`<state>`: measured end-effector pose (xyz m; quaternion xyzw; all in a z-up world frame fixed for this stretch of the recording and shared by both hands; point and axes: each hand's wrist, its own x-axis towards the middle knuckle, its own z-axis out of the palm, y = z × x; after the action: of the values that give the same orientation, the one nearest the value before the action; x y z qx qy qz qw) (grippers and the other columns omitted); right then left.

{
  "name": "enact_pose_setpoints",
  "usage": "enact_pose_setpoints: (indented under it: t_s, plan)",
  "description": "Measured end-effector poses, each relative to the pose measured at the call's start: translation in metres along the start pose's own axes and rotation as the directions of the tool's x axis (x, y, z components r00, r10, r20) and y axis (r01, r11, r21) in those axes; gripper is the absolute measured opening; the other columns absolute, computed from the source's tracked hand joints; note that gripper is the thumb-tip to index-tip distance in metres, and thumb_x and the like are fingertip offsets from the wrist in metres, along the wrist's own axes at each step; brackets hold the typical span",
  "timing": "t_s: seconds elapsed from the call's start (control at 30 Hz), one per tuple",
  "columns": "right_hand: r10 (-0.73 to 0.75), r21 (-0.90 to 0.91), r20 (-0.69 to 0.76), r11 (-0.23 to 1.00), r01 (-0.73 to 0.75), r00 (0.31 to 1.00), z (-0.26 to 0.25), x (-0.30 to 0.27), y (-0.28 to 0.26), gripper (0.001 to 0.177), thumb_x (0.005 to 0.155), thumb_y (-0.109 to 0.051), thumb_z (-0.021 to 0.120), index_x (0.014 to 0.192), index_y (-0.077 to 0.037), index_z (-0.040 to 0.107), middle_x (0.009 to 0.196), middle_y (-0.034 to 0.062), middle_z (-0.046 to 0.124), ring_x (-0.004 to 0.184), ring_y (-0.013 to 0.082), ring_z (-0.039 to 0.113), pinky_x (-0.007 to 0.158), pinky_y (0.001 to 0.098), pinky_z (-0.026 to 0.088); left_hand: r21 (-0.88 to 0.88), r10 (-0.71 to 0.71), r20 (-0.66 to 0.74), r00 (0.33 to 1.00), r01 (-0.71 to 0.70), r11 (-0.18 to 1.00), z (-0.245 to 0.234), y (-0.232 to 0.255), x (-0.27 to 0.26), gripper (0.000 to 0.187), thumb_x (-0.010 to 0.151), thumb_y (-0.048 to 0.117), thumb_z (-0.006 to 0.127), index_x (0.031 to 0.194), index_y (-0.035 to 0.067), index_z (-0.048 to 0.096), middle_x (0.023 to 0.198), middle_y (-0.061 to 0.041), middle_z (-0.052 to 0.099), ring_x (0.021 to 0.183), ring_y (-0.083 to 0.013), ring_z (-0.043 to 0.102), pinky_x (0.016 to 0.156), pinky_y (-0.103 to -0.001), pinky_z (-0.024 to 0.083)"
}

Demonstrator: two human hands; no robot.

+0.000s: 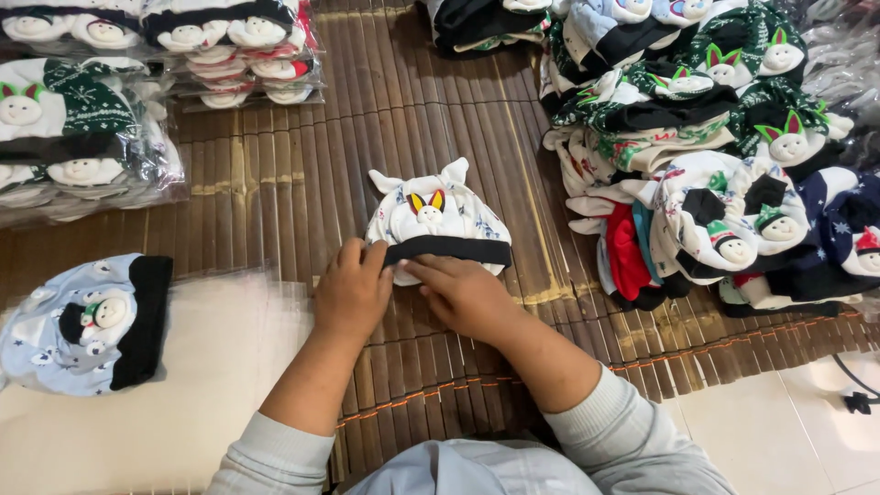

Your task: Folding baby hats and placing them into individual plastic bags for packaging

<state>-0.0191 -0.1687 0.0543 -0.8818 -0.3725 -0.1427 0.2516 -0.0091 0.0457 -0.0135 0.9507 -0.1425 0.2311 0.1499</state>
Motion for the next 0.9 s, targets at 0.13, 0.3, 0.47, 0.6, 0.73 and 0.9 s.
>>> enact_pose_setpoints:
  t_s: [0.13, 0.3, 0.47, 0.6, 0.73, 0.9]
  plan:
    - [0.084, -0.107, -0.131, 0.989, -0.099, 0.988, -0.017, -0.019, 0.028, 0.030, 0.092, -0.021, 0.069, 0.121, -0.016, 0.072, 0.097, 0.0084, 0.072, 0.086, 0.0306, 0.072, 0.070, 0.0382, 0.057, -0.024, -0.152, 0.109, 0.982, 0.155, 0.988, -0.013, 0.013, 0.005, 0.040, 0.088, 0.022, 0.072, 0.126, 0.013, 0.059, 0.107, -0.013, 0.055, 0.082, -0.0354, 0.070, 0.061, -0.047, 0.062]
    - [0.153, -0.288, -0.088, 0.942, -0.172, 0.984, -0.022, -0.040, 0.074, 0.044, 0.080, -0.024, 0.079, 0.122, -0.018, 0.068, 0.099, 0.0074, 0.063, 0.082, 0.0326, 0.066, 0.069, 0.0441, 0.055, -0.030, -0.398, 0.291, 0.870, 0.425, 0.905, -0.015, 0.020, 0.012, 0.050, 0.091, 0.028, 0.066, 0.134, 0.011, 0.049, 0.109, -0.017, 0.056, 0.084, -0.0418, 0.072, 0.070, -0.056, 0.062]
    - [0.041, -0.288, -0.098, 0.955, -0.067, 0.994, -0.011, -0.049, 0.090, 0.030, 0.087, -0.022, 0.073, 0.115, -0.015, 0.069, 0.099, 0.0113, 0.061, 0.082, 0.0351, 0.065, 0.069, 0.0448, 0.053, -0.020, -0.449, 0.389, 0.804, 0.495, 0.869, -0.015, 0.023, 0.017, 0.049, 0.092, 0.025, 0.061, 0.138, 0.015, 0.044, 0.111, -0.016, 0.063, 0.097, -0.0424, 0.072, 0.082, -0.057, 0.060]
    - [-0.022, -0.288, -0.116, 0.958, -0.012, 0.993, -0.008, -0.051, 0.098, 0.030, 0.087, -0.019, 0.071, 0.116, -0.013, 0.068, 0.102, 0.0123, 0.062, 0.083, 0.0360, 0.065, 0.069, 0.0440, 0.054, -0.055, -0.421, 0.336, 0.843, 0.464, 0.884, -0.008, 0.018, 0.013, 0.051, 0.090, 0.018, 0.059, 0.138, 0.014, 0.043, 0.108, -0.017, 0.064, 0.091, -0.0420, 0.072, 0.077, -0.056, 0.061]
    - [-0.112, -0.391, -0.171, 0.920, 0.036, 0.979, -0.003, -0.059, 0.116, 0.020, 0.094, -0.023, 0.064, 0.112, -0.014, 0.068, 0.095, 0.0096, 0.060, 0.075, 0.0315, 0.063, 0.063, 0.0407, 0.052, -0.013, -0.346, 0.236, 0.908, 0.359, 0.933, -0.003, 0.010, 0.007, 0.048, 0.087, 0.015, 0.061, 0.132, 0.015, 0.046, 0.105, -0.015, 0.065, 0.078, -0.0396, 0.073, 0.069, -0.053, 0.062]
    - [-0.157, -0.486, -0.269, 0.874, 0.006, 0.950, -0.007, -0.058, 0.123, 0.018, 0.096, -0.022, 0.063, 0.110, -0.013, 0.068, 0.087, 0.0086, 0.055, 0.067, 0.0287, 0.059, 0.058, 0.0391, 0.050, 0.181, -0.183, 0.027, 0.983, 0.176, 0.968, 0.006, -0.001, -0.004, 0.039, 0.084, 0.018, 0.065, 0.121, 0.020, 0.054, 0.100, -0.005, 0.060, 0.066, -0.0300, 0.070, 0.058, -0.044, 0.062]
